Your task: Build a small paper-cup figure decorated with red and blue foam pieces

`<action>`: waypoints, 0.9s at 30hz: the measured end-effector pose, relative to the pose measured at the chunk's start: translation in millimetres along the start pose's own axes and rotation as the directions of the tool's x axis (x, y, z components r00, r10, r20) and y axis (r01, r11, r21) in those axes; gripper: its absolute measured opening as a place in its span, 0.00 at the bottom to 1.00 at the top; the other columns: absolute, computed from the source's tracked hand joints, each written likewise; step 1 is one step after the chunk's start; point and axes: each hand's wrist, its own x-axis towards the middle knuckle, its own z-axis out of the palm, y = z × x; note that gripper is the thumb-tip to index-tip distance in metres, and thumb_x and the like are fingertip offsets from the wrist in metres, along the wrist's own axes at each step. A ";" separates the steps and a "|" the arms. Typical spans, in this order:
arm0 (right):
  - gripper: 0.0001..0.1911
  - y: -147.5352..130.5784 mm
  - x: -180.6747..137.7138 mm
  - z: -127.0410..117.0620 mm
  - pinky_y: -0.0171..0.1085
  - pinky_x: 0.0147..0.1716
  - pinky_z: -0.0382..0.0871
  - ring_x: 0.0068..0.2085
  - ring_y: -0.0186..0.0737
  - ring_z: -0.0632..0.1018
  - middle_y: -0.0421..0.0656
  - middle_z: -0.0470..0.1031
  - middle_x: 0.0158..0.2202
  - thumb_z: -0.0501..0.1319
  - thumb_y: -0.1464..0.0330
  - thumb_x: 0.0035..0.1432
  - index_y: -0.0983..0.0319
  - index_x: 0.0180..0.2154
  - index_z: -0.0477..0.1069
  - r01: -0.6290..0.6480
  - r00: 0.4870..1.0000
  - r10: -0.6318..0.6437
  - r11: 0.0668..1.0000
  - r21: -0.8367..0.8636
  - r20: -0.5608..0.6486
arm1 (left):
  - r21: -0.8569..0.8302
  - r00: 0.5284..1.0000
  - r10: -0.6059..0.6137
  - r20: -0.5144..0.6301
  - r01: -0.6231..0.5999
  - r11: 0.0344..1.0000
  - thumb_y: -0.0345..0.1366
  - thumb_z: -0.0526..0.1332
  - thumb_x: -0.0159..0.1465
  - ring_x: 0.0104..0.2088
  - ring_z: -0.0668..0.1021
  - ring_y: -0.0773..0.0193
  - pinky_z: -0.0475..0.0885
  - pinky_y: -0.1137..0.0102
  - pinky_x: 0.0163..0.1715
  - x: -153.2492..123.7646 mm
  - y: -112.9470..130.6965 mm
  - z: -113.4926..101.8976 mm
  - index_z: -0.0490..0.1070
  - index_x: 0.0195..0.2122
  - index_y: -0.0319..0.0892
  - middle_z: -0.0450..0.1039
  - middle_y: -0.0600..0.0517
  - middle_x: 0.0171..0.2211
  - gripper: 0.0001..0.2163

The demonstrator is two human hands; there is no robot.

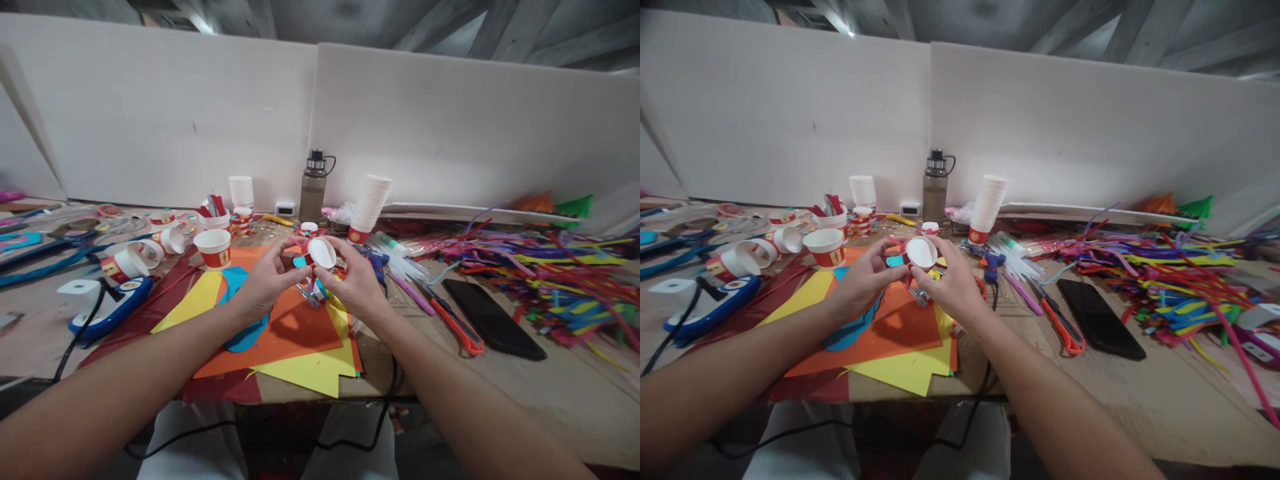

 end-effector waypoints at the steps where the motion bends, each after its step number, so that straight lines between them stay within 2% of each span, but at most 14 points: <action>1: 0.23 0.2 0.0 0.3 0.48 0.54 0.67 0.53 0.47 0.75 0.48 0.74 0.53 0.63 0.67 0.52 0.59 0.52 0.68 0.005 1.000 -0.005 1.000 -0.008 0.004 | 0.006 1.000 0.002 0.004 -0.002 1.000 0.35 0.68 0.57 0.43 0.79 0.61 0.75 0.68 0.40 0.2 0.4 0.4 0.65 0.53 0.44 0.75 0.46 0.47 0.23; 5: 0.23 0.8 -0.3 1.2 0.47 0.53 0.68 0.52 0.46 0.75 0.48 0.74 0.52 0.63 0.66 0.53 0.60 0.52 0.67 0.010 1.000 -0.010 1.000 -0.011 0.014 | 0.040 1.000 0.016 0.018 -0.016 0.999 0.34 0.68 0.57 0.54 0.74 0.56 0.74 0.66 0.47 0.6 2.4 1.4 0.65 0.56 0.45 0.70 0.44 0.55 0.26; 7: 0.23 0.9 -0.7 1.4 0.47 0.53 0.68 0.52 0.46 0.75 0.48 0.74 0.52 0.63 0.66 0.53 0.60 0.52 0.67 0.015 1.000 -0.015 1.000 -0.012 0.013 | 0.029 0.999 0.020 0.041 -0.021 0.999 0.34 0.67 0.57 0.56 0.72 0.56 0.72 0.65 0.50 0.5 2.4 1.2 0.66 0.55 0.44 0.69 0.44 0.57 0.24; 9: 0.23 1.3 -1.2 1.5 0.48 0.54 0.67 0.53 0.46 0.74 0.48 0.74 0.53 0.64 0.66 0.53 0.60 0.52 0.67 0.024 1.000 -0.024 1.000 -0.017 0.007 | 0.008 0.999 0.001 0.051 -0.001 1.000 0.34 0.68 0.57 0.54 0.74 0.56 0.72 0.64 0.49 0.3 1.6 0.9 0.68 0.52 0.43 0.70 0.44 0.56 0.21; 12: 0.23 2.0 -1.8 1.8 0.48 0.55 0.67 0.53 0.46 0.74 0.47 0.73 0.53 0.64 0.66 0.54 0.58 0.52 0.67 0.044 0.999 -0.044 0.999 -0.020 0.008 | -0.018 0.997 -0.070 0.033 0.070 0.997 0.35 0.68 0.57 0.45 0.77 0.59 0.74 0.65 0.44 -0.1 0.3 0.7 0.70 0.48 0.40 0.74 0.44 0.49 0.18; 16: 0.23 1.2 -1.5 2.2 0.48 0.54 0.67 0.53 0.47 0.74 0.46 0.73 0.53 0.63 0.65 0.54 0.58 0.53 0.66 0.053 0.998 -0.052 0.997 -0.047 0.017 | -0.097 0.989 -0.150 -0.006 0.149 0.984 0.34 0.70 0.54 0.37 0.78 0.62 0.73 0.66 0.39 0.0 0.5 1.3 0.70 0.46 0.38 0.76 0.45 0.42 0.19; 21: 0.24 -2.9 -0.6 1.0 0.50 0.54 0.66 0.54 0.49 0.73 0.47 0.73 0.53 0.63 0.65 0.54 0.57 0.53 0.66 0.085 0.995 -0.080 0.993 -0.082 0.057 | -0.165 0.984 -0.166 -0.062 0.154 0.974 0.31 0.70 0.50 0.33 0.77 0.64 0.73 0.68 0.36 0.7 0.8 1.3 0.72 0.42 0.39 0.75 0.48 0.35 0.18; 27: 0.25 -5.3 -0.8 0.3 0.51 0.56 0.65 0.55 0.49 0.72 0.48 0.72 0.54 0.62 0.65 0.54 0.58 0.54 0.65 0.084 0.994 -0.079 0.994 -0.068 0.081 | -0.164 0.987 -0.145 -0.070 0.132 0.977 0.30 0.69 0.50 0.34 0.77 0.65 0.73 0.68 0.37 -0.9 0.9 1.9 0.71 0.42 0.39 0.76 0.50 0.36 0.17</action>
